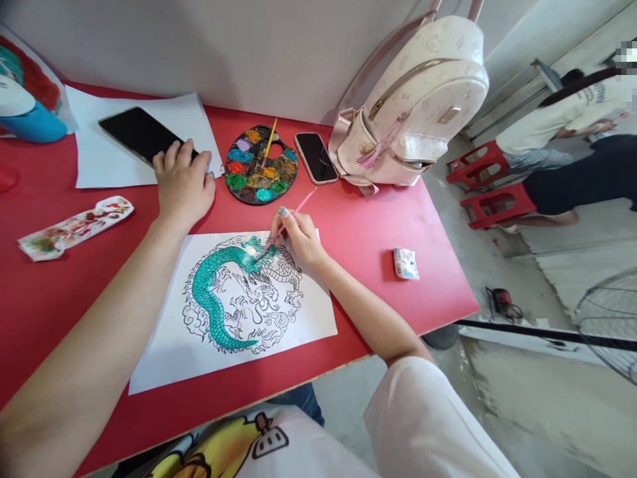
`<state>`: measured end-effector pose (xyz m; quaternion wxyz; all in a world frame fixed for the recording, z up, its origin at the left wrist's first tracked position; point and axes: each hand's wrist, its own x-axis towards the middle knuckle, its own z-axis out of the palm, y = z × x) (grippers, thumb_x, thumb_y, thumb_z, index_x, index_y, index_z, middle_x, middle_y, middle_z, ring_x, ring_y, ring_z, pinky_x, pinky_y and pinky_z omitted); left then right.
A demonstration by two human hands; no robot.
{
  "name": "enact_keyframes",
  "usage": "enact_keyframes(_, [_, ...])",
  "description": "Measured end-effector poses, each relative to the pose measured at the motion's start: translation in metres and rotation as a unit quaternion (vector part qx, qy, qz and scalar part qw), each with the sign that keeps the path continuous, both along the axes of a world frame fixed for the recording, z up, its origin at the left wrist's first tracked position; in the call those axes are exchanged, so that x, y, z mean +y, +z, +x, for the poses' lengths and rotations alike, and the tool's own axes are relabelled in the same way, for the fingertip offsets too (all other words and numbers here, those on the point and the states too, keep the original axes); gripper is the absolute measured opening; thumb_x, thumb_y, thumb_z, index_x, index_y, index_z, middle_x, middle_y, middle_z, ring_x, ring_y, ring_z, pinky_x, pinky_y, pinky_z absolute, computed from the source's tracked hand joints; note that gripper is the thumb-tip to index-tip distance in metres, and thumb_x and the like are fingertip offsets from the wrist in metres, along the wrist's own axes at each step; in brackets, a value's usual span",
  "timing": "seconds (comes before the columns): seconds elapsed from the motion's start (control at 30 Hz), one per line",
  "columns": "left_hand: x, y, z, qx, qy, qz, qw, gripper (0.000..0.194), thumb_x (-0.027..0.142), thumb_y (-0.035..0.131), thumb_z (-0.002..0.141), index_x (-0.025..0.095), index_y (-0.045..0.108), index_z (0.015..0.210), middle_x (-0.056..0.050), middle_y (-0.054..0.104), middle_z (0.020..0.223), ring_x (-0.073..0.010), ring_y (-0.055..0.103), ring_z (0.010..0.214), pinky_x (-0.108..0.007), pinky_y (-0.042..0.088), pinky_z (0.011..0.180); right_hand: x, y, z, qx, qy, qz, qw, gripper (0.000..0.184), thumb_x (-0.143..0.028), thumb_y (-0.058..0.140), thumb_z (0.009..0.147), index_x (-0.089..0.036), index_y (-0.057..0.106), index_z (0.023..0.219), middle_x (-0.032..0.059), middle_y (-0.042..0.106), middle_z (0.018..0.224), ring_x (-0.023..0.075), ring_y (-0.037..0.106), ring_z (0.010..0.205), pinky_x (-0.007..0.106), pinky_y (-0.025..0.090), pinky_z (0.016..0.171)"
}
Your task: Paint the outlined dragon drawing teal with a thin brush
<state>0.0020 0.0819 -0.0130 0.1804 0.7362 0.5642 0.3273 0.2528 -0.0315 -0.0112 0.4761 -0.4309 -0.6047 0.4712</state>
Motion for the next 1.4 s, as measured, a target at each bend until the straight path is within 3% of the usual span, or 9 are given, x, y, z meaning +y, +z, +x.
enact_keyframes(0.23, [-0.0010, -0.0013, 0.0010, 0.010, 0.016, 0.006, 1.000, 0.054, 0.042, 0.061, 0.102, 0.046, 0.073, 0.155, -0.002, 0.071, 0.171, -0.0450, 0.036, 0.179, -0.082, 0.017, 0.148, 0.0005, 0.0010, -0.0002, -0.008, -0.006, 0.005, 1.000, 0.083, -0.096, 0.046, 0.109, -0.026, 0.063, 0.068, 0.0003, 0.056, 0.059, 0.0167, 0.057, 0.059, 0.035, 0.054, 0.064])
enact_keyframes(0.53, [-0.0021, 0.0019, 0.0015, 0.019, 0.006, 0.012, 1.000, 0.058, 0.047, 0.067, 0.098, 0.049, 0.070, 0.157, -0.002, 0.072, 0.169, -0.0455, 0.034, 0.180, -0.083, 0.019, 0.147, 0.0006, 0.0026, -0.0019, -0.024, -0.020, 0.000, 1.000, 0.085, -0.100, 0.045, 0.106, -0.027, 0.059, 0.064, -0.0003, 0.054, 0.057, 0.0167, 0.054, 0.057, 0.036, 0.055, 0.065])
enact_keyframes(0.77, [0.0012, -0.0014, -0.0011, 0.016, -0.004, -0.009, 1.000, 0.061, 0.049, 0.068, 0.098, 0.048, 0.070, 0.158, 0.000, 0.066, 0.176, -0.0451, 0.026, 0.184, -0.082, 0.013, 0.148, 0.0005, 0.0032, -0.0012, -0.020, -0.018, 0.000, 1.000, 0.083, -0.095, 0.047, 0.109, -0.026, 0.060, 0.065, -0.0003, 0.054, 0.058, 0.0167, 0.057, 0.059, 0.035, 0.057, 0.066])
enact_keyframes(1.1, [-0.0011, 0.0003, -0.0004, 0.014, 0.002, 0.003, 1.000, 0.056, 0.047, 0.064, 0.102, 0.047, 0.071, 0.157, -0.002, 0.071, 0.170, -0.0444, 0.033, 0.181, -0.081, 0.017, 0.148, 0.0014, 0.0015, 0.0004, -0.009, -0.018, 0.013, 1.000, 0.083, -0.095, 0.046, 0.109, -0.026, 0.062, 0.065, -0.0002, 0.055, 0.057, 0.0167, 0.057, 0.058, 0.036, 0.056, 0.065])
enact_keyframes(1.4, [0.0017, -0.0031, -0.0010, 0.006, 0.005, -0.002, 1.000, 0.056, 0.044, 0.066, 0.100, 0.045, 0.072, 0.156, -0.002, 0.066, 0.176, -0.0472, 0.032, 0.181, -0.084, 0.015, 0.148, 0.0008, 0.0017, -0.0011, -0.010, -0.037, 0.007, 0.999, 0.085, -0.096, 0.046, 0.108, -0.026, 0.061, 0.063, -0.0006, 0.054, 0.055, 0.0156, 0.055, 0.056, 0.033, 0.054, 0.063])
